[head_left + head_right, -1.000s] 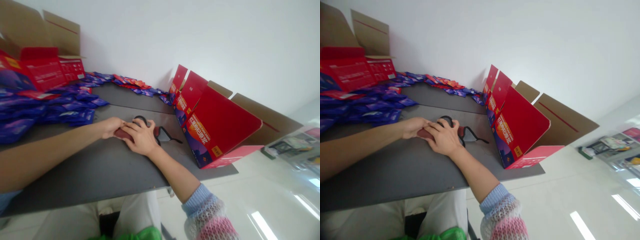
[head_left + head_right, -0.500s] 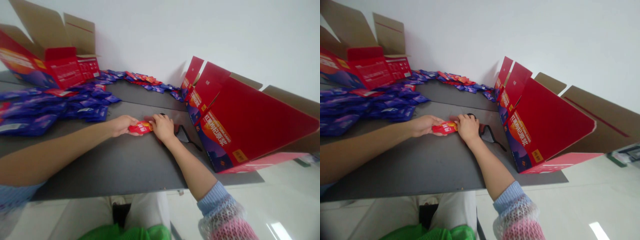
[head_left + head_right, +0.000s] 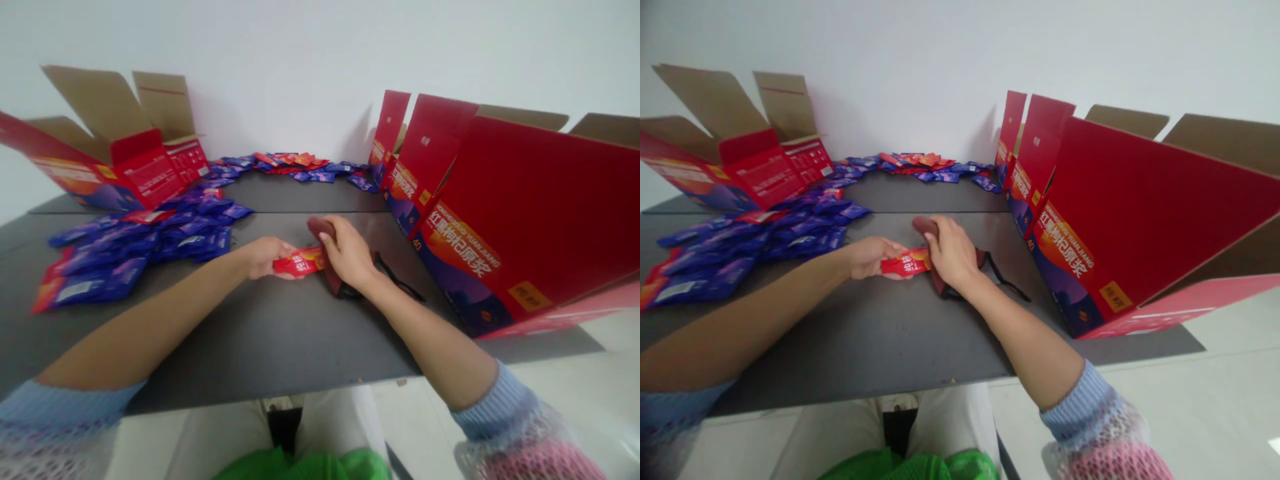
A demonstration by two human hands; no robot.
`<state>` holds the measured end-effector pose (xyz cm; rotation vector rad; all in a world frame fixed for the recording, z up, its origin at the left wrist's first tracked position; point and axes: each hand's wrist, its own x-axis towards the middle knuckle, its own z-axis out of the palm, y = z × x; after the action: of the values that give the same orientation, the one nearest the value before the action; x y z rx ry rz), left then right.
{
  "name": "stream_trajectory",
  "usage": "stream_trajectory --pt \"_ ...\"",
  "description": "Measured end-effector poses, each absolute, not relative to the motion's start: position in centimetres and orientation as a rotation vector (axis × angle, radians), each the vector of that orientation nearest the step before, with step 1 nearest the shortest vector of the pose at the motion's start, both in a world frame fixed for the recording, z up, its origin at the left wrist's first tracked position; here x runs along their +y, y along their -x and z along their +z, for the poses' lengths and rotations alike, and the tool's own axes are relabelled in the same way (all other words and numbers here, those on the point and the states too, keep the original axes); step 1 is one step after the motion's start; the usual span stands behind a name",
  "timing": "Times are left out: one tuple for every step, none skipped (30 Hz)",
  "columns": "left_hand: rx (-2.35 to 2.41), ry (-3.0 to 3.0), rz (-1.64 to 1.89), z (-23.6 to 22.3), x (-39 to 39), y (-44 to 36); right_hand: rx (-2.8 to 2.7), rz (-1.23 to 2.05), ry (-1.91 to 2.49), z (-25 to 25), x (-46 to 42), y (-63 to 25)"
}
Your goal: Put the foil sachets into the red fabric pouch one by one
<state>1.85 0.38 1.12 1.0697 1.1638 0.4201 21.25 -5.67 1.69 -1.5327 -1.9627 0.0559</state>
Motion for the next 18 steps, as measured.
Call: stream_trajectory --pt "1.177 -1.06 0.413 1.2 0.7 -1.9 -2.039 0.087 1.489 1.5 -6.2 -20.5" --pt "1.186 -1.057 0.417 1.2 0.9 -1.9 -2.116 0.08 1.468 1.4 -6.6 -19.8" --pt "1.184 -1.059 0.423 1.2 1.0 -1.8 -2.189 0.059 1.453 1.3 -7.0 -19.3" --pt "1.166 -1.065 0.429 1.2 1.0 -1.8 -2.253 0.035 1.44 1.3 -7.2 -18.9" --pt "1.137 -1.072 0.432 1.2 1.0 -1.6 -2.302 0.023 1.424 1.3 -7.4 -18.7" --pt "1.102 -1.077 0.43 1.1 0.9 -1.5 -2.333 0.029 1.409 1.3 -7.4 -18.6" --pt "1.075 -1.077 0.429 1.0 0.8 -1.4 -2.35 0.054 1.401 1.3 -7.2 -18.7" --pt "1.057 -1.074 0.432 0.9 0.7 -1.2 -2.351 0.086 1.409 1.3 -7.0 -18.9" --pt "1.045 -1.069 0.438 0.8 0.6 -1.1 -2.342 0.114 1.431 1.4 -6.7 -19.1" --pt "1.036 -1.063 0.443 0.7 0.6 -0.9 -2.327 0.132 1.466 1.4 -6.4 -19.3" --pt "1.028 -1.056 0.443 0.6 0.7 -0.8 -2.309 0.139 1.508 1.4 -6.1 -19.6" --pt "1.02 -1.049 0.439 0.5 0.8 -0.7 -2.293 0.137 1.554 1.4 -5.8 -19.8" --pt "1.011 -1.04 0.43 0.5 0.9 -0.6 -2.276 0.127 1.599 1.4 -5.6 -20.1" --pt "1.004 -1.028 0.415 0.4 1.1 -0.5 -2.257 0.111 1.644 1.5 -5.5 -20.4" --pt "1.003 -1.018 0.401 0.4 1.2 -0.4 -2.24 0.096 1.692 1.7 -5.4 -20.7" --pt "1.008 -1.01 0.388 0.5 1.4 -0.4 -2.222 0.083 1.747 1.9 -5.3 -21.0" --pt "1.016 -1.006 0.38 0.6 1.5 -0.4 -2.2 0.076 1.812 2.2 -5.2 -21.4" --pt "1.032 -1.005 0.377 0.7 1.5 -0.5 -2.17 0.079 1.893 2.5 -5.1 -21.8"
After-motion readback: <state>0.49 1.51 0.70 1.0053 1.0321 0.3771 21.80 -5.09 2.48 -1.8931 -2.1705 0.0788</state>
